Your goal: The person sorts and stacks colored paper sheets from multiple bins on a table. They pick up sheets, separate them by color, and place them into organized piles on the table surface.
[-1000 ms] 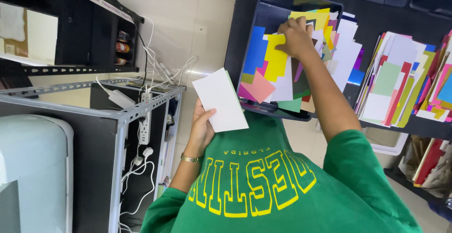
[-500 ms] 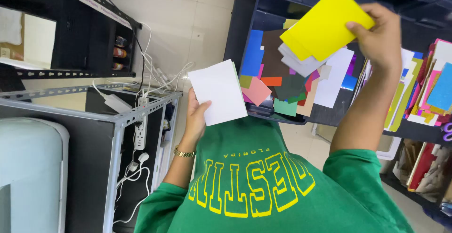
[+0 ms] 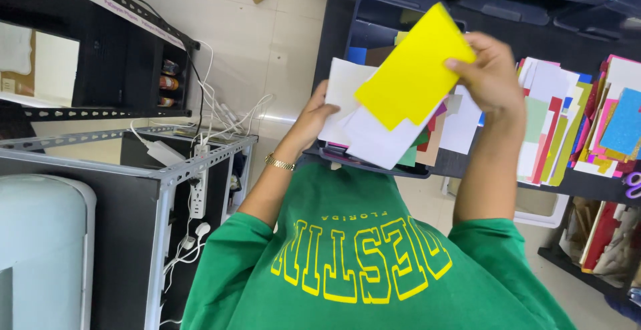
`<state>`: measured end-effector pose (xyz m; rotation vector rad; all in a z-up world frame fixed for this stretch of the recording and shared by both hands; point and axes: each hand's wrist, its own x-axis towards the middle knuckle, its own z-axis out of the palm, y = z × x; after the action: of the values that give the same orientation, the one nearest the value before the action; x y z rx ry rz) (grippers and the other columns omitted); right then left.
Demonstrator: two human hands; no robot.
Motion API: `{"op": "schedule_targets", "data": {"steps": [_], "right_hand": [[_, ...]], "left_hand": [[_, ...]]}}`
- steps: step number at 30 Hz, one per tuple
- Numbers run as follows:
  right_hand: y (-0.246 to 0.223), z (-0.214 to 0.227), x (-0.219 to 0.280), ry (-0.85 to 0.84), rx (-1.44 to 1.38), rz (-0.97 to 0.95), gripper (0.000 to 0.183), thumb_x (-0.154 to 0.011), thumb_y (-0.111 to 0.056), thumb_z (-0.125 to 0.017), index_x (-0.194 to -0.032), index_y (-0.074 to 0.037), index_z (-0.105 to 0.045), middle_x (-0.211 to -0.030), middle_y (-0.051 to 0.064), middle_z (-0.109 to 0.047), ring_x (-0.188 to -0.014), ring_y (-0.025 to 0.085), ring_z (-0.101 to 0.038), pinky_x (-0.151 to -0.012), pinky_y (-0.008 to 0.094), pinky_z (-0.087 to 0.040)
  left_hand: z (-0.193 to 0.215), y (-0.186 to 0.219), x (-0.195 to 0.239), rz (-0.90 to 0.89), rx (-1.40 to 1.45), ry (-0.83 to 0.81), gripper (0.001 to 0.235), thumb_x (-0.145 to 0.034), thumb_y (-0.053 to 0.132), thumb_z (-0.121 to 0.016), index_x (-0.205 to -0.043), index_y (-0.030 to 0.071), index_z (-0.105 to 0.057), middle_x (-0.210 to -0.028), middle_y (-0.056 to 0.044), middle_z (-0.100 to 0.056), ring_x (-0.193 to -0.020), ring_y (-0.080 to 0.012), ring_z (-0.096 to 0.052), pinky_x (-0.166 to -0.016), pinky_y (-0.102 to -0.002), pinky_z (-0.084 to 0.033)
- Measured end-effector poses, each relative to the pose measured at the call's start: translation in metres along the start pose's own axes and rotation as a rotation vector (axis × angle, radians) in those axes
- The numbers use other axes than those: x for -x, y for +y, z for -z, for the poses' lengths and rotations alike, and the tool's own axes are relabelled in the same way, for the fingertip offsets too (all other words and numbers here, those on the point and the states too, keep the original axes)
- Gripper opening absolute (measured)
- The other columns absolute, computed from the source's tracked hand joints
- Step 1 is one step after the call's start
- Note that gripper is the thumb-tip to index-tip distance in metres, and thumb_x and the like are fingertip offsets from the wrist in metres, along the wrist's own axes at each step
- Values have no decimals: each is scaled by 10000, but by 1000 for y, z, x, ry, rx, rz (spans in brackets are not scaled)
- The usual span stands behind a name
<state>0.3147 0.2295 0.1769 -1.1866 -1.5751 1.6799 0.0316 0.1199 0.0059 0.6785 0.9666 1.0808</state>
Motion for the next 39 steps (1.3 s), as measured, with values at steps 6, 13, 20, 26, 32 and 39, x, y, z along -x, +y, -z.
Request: {"op": "schedule_targets", "data": {"steps": [6,13,20,26,32,39], "right_hand": [[26,-61,15,4,177,31,383,-870,124,-724,-1246,65,-683,-1108,231,-706,-992,313,-690,-871,473,-560],[31,-121,37,266,56,-50,610,-905,114,-686,-1473,-51,-534,-1477,251,-455,-1433,495,-391,-1144,597,-371],[81,-141,53,406,-565,-253,738,-1064,-253,-572,-1643,-145,-127,-1575,276,-345,-1409,465,-445,-1058,569,-470],[92,-150,39,425,-508,-115,568,-1076,-305,-537,-1574,-196,-286,-1530,221,-445,-1333,415,-570,-1005,487,-569],[69,-136,36,364,-394,17,520,-1084,-296,-523,-1554,-244,-306,-1544,253,-418,-1358,430,-556,-1059,467,-542],[99,-107,33,276,-314,84,492,-1076,-148,-499,-1540,-186,-340,-1492,233,-490,-1324,387,-585,-1045,477,-542]], "left_hand": [[-20,15,31,423,273,-6,774,-978,650,-509,-1474,56,-502,-1397,-255,-565,-1167,-336,-650,-990,-496,-528],[-41,2,57,374,97,-5,606,-889,189,-764,-1433,92,-515,-1235,-205,-667,-1052,-314,-695,-867,-493,-580],[-49,-8,63,443,164,108,505,-821,168,-798,-1282,100,-604,-1039,-156,-712,-878,-303,-740,-736,-450,-619],[-44,9,56,359,37,128,417,-838,149,-767,-1229,107,-626,-1058,-130,-710,-954,-284,-725,-828,-452,-597],[-63,19,67,155,2,197,507,-858,58,-688,-1338,91,-530,-1169,-114,-654,-1081,-256,-658,-920,-447,-547],[-66,-11,90,67,89,83,915,-793,-69,-594,-1617,137,-253,-1381,-67,-554,-1211,-186,-537,-1017,-411,-472]]}}
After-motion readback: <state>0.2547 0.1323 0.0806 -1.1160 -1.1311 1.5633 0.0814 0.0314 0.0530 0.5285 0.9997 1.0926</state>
